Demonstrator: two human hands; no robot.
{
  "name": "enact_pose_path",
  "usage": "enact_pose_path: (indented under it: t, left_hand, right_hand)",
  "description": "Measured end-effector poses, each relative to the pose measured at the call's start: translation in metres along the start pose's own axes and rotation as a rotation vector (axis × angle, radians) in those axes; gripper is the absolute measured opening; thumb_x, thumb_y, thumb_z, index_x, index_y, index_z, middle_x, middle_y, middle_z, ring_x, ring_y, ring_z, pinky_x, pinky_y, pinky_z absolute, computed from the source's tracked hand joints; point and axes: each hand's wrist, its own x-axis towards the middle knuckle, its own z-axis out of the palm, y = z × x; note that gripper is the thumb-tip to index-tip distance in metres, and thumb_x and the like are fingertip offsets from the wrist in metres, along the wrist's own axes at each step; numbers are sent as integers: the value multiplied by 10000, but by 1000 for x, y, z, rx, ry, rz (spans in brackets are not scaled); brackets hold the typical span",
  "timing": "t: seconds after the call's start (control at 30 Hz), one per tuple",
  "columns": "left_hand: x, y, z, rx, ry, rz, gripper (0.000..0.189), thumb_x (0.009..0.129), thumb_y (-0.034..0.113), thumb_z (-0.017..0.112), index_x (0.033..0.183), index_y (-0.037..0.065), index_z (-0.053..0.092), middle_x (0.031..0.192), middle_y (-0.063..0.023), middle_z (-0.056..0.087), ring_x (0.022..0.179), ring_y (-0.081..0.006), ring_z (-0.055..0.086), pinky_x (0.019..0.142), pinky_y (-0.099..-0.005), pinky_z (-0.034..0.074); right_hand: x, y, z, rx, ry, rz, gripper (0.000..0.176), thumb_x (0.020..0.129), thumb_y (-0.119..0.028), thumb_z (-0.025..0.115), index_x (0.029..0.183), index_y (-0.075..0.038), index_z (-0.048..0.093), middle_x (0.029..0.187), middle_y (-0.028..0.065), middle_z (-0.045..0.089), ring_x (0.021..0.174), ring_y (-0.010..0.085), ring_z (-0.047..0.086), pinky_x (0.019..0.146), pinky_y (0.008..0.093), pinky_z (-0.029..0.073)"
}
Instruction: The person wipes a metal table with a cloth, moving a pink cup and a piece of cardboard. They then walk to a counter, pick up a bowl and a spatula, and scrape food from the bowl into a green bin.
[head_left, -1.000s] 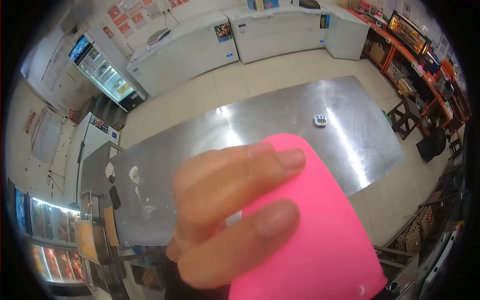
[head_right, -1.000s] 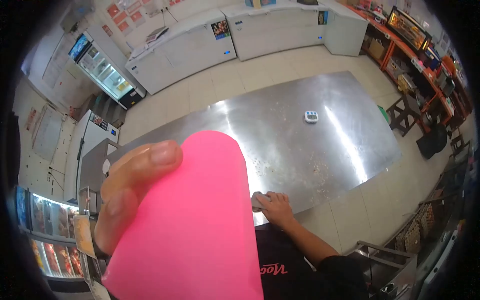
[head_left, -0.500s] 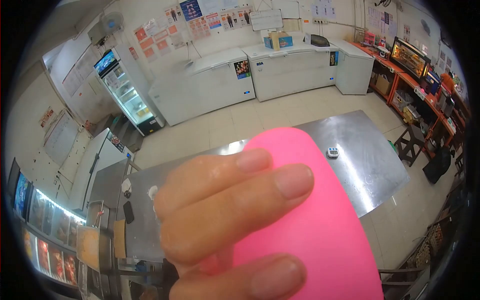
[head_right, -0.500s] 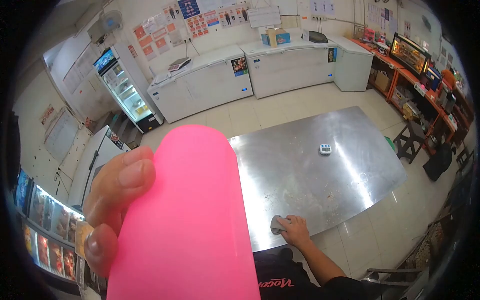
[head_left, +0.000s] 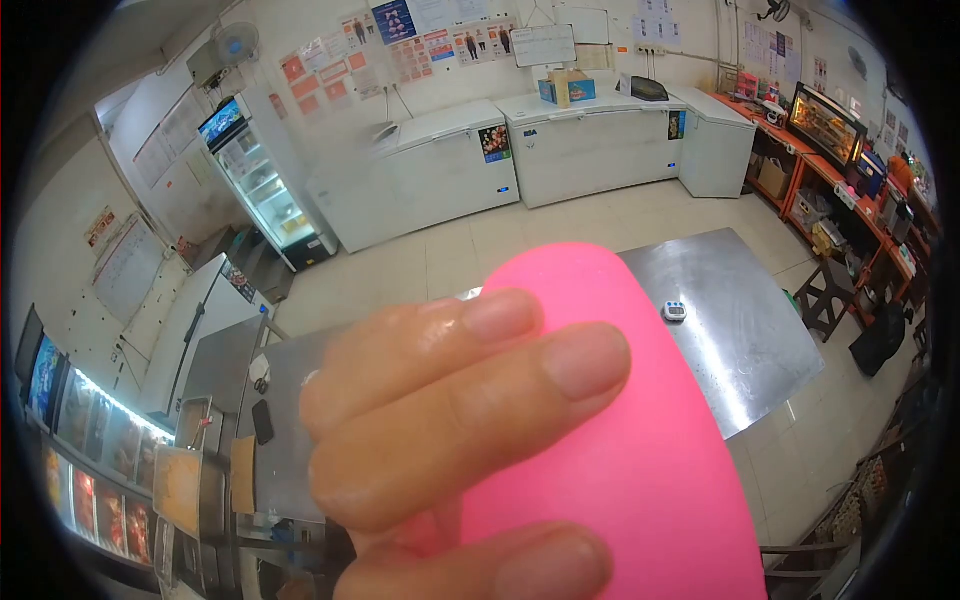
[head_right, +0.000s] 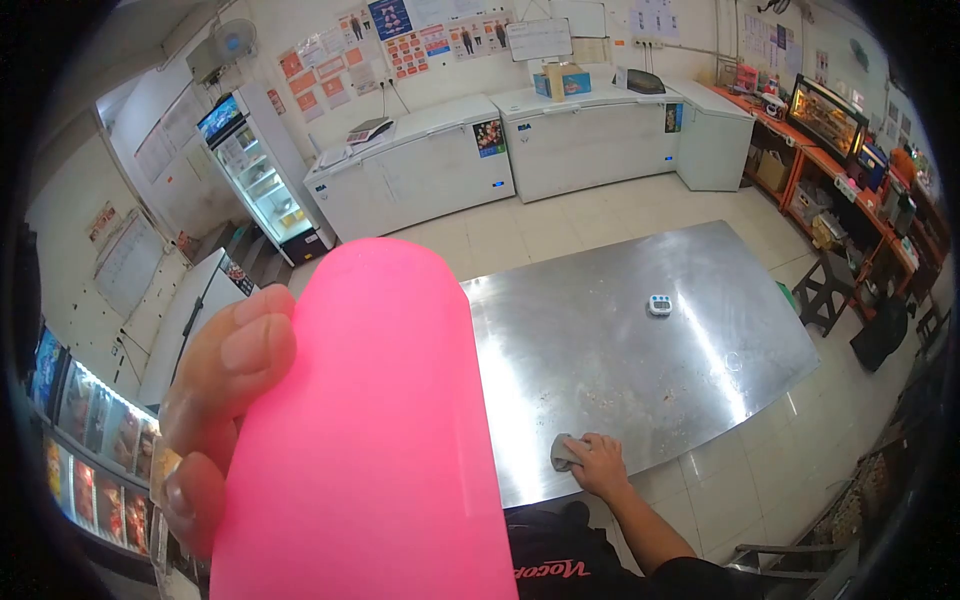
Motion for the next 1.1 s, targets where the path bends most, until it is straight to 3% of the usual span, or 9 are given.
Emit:
enact_pose_path:
  t: [0.1,0.27,0.53,0.6,0.67,0.8,0.83,0.9,1.1]
  left_hand:
    - [2,-5,4,3,20,-7,449,1100,337,321,1321,22,553,1050,-209,675,710,-184,625,665,-329,558]
    - [6,-56,38,-78,-93,435,390,912,297,690,1181,32,590,1037,-179,714,879,-272,677,731,-362,515]
    - [-139,-187,25,-12,-336,-338,607,849,167,810,1354,-25,534,1271,-152,604,1152,-269,610,997,-401,485]
    - [-173,-224,40,-21,-237,-572,709,794,117,859,1392,-10,501,1301,-150,587,1183,-268,594,1021,-402,468]
    - [-239,-282,37,70,-169,-744,709,810,118,846,1409,3,483,1350,-154,564,1206,-281,588,1031,-412,466]
    - [-323,-334,17,100,-130,-893,692,847,44,808,1410,-25,412,1355,-169,544,1220,-260,589,1045,-398,490]
    - [-333,-339,11,75,-68,-982,696,852,42,802,1415,-29,400,1355,-181,541,1219,-271,594,1045,-406,501]
    - [-343,-342,0,177,-74,-964,698,856,40,796,1420,-32,391,1355,-187,541,1209,-276,603,1031,-406,514]
    - [-353,-355,-24,270,-24,-935,694,868,40,780,1425,-36,373,1362,-201,535,1200,-293,613,997,-413,540]
  right_hand:
    - [2,-1,-1,-7,-1,-8,584,720,-197,773,1292,-249,665,1192,109,600,1089,313,564,935,473,416]
    - [1,4,6,-9,-58,30,606,730,-181,768,1319,-253,648,1203,121,598,1113,318,561,944,476,411]
    - [7,-29,29,93,-23,44,557,785,-124,739,1320,-240,637,1181,153,648,1068,340,616,949,484,434]
    - [21,-52,34,351,-395,133,541,820,-145,715,1342,-260,636,1194,166,645,1087,382,611,963,529,438]
    - [8,-71,48,263,-194,4,468,841,-157,688,1298,-249,646,1117,134,651,1030,344,629,907,506,454]
    - [13,-46,41,175,-384,-24,305,921,-221,593,1212,-272,664,1026,89,650,943,307,656,847,484,477]
    - [4,-23,44,109,-167,-50,263,947,-265,556,1177,-314,671,985,94,655,896,307,663,805,460,496]
    - [18,14,14,107,-272,234,283,957,-239,555,1198,-314,684,912,113,678,876,304,675,745,415,527]
    - [47,109,-8,-291,207,567,427,888,-124,662,1305,-216,638,1187,175,629,1045,366,612,894,511,470]
